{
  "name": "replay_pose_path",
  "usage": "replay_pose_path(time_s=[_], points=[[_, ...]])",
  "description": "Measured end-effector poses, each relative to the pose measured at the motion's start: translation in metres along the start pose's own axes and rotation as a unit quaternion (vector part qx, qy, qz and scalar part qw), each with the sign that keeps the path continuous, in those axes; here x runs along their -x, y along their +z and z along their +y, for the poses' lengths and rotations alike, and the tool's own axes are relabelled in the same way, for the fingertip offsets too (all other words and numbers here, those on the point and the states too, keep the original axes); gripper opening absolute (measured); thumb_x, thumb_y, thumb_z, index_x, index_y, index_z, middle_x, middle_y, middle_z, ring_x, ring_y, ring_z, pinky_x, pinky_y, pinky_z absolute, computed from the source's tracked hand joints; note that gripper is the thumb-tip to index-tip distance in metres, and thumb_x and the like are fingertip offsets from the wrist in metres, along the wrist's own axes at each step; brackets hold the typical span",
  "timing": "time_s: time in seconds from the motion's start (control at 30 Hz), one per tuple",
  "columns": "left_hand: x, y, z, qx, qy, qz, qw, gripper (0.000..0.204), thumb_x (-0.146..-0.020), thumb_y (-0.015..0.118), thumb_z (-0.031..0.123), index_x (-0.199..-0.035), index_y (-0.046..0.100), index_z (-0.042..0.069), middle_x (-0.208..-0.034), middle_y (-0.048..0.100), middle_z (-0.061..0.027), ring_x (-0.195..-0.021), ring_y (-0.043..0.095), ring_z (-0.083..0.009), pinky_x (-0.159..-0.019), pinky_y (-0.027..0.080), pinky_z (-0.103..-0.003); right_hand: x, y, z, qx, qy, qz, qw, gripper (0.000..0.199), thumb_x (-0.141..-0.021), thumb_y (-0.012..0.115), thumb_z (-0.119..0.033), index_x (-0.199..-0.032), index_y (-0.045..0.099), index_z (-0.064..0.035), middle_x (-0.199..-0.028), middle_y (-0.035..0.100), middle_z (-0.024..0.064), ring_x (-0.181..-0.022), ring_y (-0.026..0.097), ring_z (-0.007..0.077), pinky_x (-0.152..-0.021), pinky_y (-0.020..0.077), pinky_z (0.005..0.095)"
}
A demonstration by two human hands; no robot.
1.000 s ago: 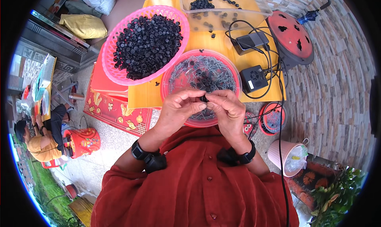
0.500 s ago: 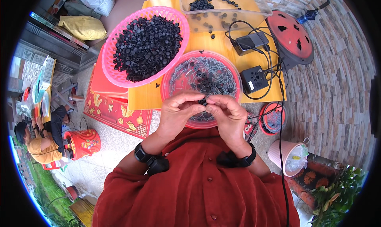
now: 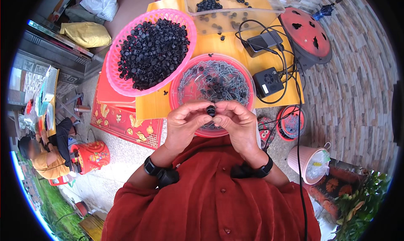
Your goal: Manually sorting small black plastic components from a tray into a basket.
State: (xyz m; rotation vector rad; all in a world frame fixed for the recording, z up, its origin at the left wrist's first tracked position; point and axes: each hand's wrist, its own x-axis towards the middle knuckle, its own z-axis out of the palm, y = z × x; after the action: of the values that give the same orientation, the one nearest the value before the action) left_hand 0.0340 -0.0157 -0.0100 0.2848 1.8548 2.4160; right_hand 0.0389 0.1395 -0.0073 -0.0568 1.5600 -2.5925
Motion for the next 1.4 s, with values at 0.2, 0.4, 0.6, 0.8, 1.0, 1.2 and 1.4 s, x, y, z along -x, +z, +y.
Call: replay_pose_path(time_s=[0.2, 0.4, 0.6, 0.8, 1.0, 1.2, 1.4], points=[[0.002, 0.001, -0.003, 0.061, 0.02, -0.007, 0.998, 0.031, -0.08, 0.058, -0.008, -0.11, 0.054, -0.001, -0.102, 0.06, -0.0092, -0.092, 0.058, -0.0139, -0.081, 0.049, -0.027, 0.001, 0.003, 0.002, -0.007, -0.028, -0.018, 0.999, 0.025, -0.077, 0.06, 0.012, -0.099, 0.056, 0.0018, -0.095, 0.055, 0.0053, -0.089, 0.059, 0.0124, -0.078, 0.051, 0.0244], [0.004, 0.003, -0.005, 0.068, 0.025, 0.002, 0.997, 0.031, -0.082, 0.058, -0.005, -0.112, 0.052, 0.0, -0.102, 0.061, -0.0093, -0.09, 0.058, -0.013, -0.08, 0.049, -0.027, 0.001, 0.006, 0.008, 0.005, -0.083, -0.008, 0.996, 0.023, -0.077, 0.058, 0.013, -0.096, 0.055, 0.0014, -0.094, 0.053, 0.005, -0.087, 0.059, 0.0121, -0.077, 0.0511, 0.0241], [0.004, 0.002, -0.008, 0.071, 0.024, 0.007, 0.997, 0.031, -0.082, 0.058, -0.003, -0.112, 0.052, 0.0, -0.102, 0.061, -0.0088, -0.089, 0.058, -0.0124, -0.079, 0.048, -0.026, 0.002, 0.008, 0.005, 0.049, -0.106, -0.003, 0.993, 0.021, -0.077, 0.058, 0.013, -0.095, 0.056, 0.0016, -0.095, 0.051, 0.005, -0.086, 0.059, 0.0121, -0.076, 0.0511, 0.0233], [0.005, 0.005, -0.01, 0.098, 0.031, 0.01, 0.995, 0.03, -0.083, 0.058, -0.003, -0.113, 0.051, 0.0, -0.102, 0.061, -0.0085, -0.09, 0.058, -0.0121, -0.08, 0.048, -0.026, 0.002, 0.009, 0.004, 0.062, -0.115, -0.003, 0.991, 0.022, -0.077, 0.058, 0.013, -0.095, 0.057, 0.0013, -0.095, 0.051, 0.0045, -0.085, 0.059, 0.0116, -0.076, 0.0508, 0.0226], [0.007, 0.006, -0.004, 0.051, 0.037, 0.002, 0.998, 0.03, -0.084, 0.056, -0.004, -0.113, 0.051, -0.001, -0.102, 0.06, -0.0079, -0.091, 0.056, -0.0114, -0.081, 0.047, -0.026, 0.002, 0.007, 0.007, 0.028, -0.103, -0.009, 0.994, 0.021, -0.077, 0.059, 0.011, -0.095, 0.057, 0.0002, -0.094, 0.053, 0.0037, -0.085, 0.059, 0.0105, -0.074, 0.0504, 0.022], [0.007, 0.007, -0.001, -0.006, 0.041, -0.003, 0.999, 0.029, -0.084, 0.054, -0.005, -0.113, 0.051, -0.001, -0.101, 0.058, -0.0066, -0.087, 0.054, -0.01, -0.078, 0.047, -0.024, 0.003, 0.005, 0.008, -0.019, -0.031, -0.002, 0.999, 0.019, -0.079, 0.059, 0.009, -0.096, 0.057, 0.0004, -0.094, 0.056, 0.0035, -0.082, 0.057, 0.0082, -0.069, 0.0491, 0.0201], [0.008, 0.013, 0.002, 0.017, 0.04, 0.003, 0.999, 0.029, -0.084, 0.053, -0.007, -0.113, 0.05, -0.002, -0.101, 0.057, -0.0067, -0.088, 0.055, -0.0113, -0.078, 0.047, -0.025, 0.003, 0.007, 0.009, -0.061, 0.019, 0.021, 0.998, 0.017, -0.082, 0.058, 0.005, -0.097, 0.055, -0.0011, -0.094, 0.058, 0.0032, -0.08, 0.057, 0.0076, -0.067, 0.0494, 0.0202]])
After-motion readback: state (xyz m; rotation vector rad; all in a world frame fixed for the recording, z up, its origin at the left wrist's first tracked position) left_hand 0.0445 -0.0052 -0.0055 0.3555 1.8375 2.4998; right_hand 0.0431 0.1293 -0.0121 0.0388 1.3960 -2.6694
